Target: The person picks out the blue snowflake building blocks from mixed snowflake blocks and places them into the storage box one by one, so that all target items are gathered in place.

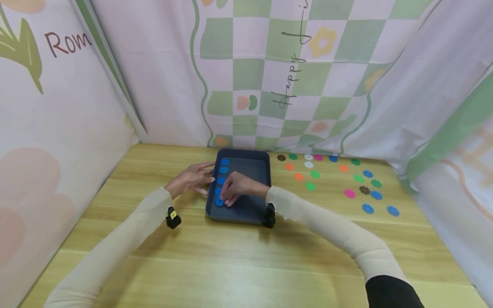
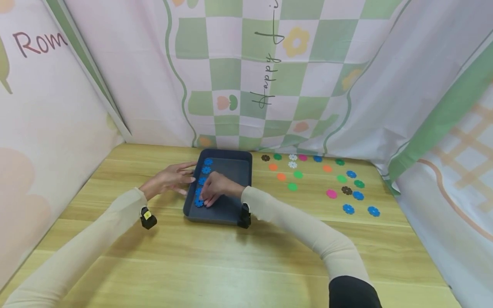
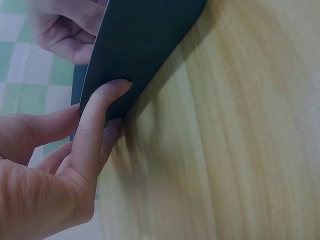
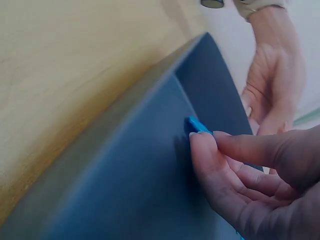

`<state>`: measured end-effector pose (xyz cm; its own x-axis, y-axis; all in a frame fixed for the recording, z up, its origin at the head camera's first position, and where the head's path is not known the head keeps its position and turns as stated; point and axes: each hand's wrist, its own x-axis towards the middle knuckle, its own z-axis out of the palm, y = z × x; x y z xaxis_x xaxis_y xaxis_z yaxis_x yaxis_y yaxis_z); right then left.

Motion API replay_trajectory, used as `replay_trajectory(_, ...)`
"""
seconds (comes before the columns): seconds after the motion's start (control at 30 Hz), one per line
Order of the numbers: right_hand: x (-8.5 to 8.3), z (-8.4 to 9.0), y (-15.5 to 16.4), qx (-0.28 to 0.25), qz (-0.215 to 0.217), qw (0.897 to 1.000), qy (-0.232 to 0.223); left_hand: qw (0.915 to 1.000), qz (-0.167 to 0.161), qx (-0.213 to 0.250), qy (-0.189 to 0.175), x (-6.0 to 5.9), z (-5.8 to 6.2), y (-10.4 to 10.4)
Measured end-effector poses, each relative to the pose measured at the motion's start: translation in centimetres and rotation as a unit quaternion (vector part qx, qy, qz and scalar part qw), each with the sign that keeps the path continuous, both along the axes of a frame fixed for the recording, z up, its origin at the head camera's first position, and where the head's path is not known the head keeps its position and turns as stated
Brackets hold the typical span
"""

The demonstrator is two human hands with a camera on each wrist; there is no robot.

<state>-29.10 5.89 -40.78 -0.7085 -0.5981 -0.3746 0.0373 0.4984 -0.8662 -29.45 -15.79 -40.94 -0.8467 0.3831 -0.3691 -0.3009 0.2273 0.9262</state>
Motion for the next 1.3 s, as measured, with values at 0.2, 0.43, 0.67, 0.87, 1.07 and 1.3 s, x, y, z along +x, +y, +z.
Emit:
replay_trajectory(0.2,0.7,-0.3,-0.6,0.034,0.001,0.997,0.067,1.0,0.005,-0.001,-0.003,0.0,0.0,0.1)
replay_trajectory(0.43,1.3,-0.3,-1.1,0.071,0.012,0.987,0.142,0.9998,0.016,-0.002,-0.014,-0.1,0.1,0.2)
replay_trajectory(0.67,1.2,-0.2,-1.1,0.07,0.021,0.985,0.154,0.9998,0.014,0.001,-0.017,-0.1,0.1,0.2)
replay_trajectory(0.87,0.7,0.3,-0.8,0.076,0.021,0.985,0.152,0.9998,0.012,-0.001,-0.015,-0.3,0.1,0.1)
replay_trajectory(1.07,0.4,1.1,-0.1,0.087,0.017,0.985,0.149,0.9998,0.014,0.002,-0.014,-0.3,0.2,0.2)
replay_trajectory(1.3,0.3,1.7,1.8,0.078,0.001,0.987,0.143,0.9998,0.013,0.0,-0.012,-0.2,0.2,0.2)
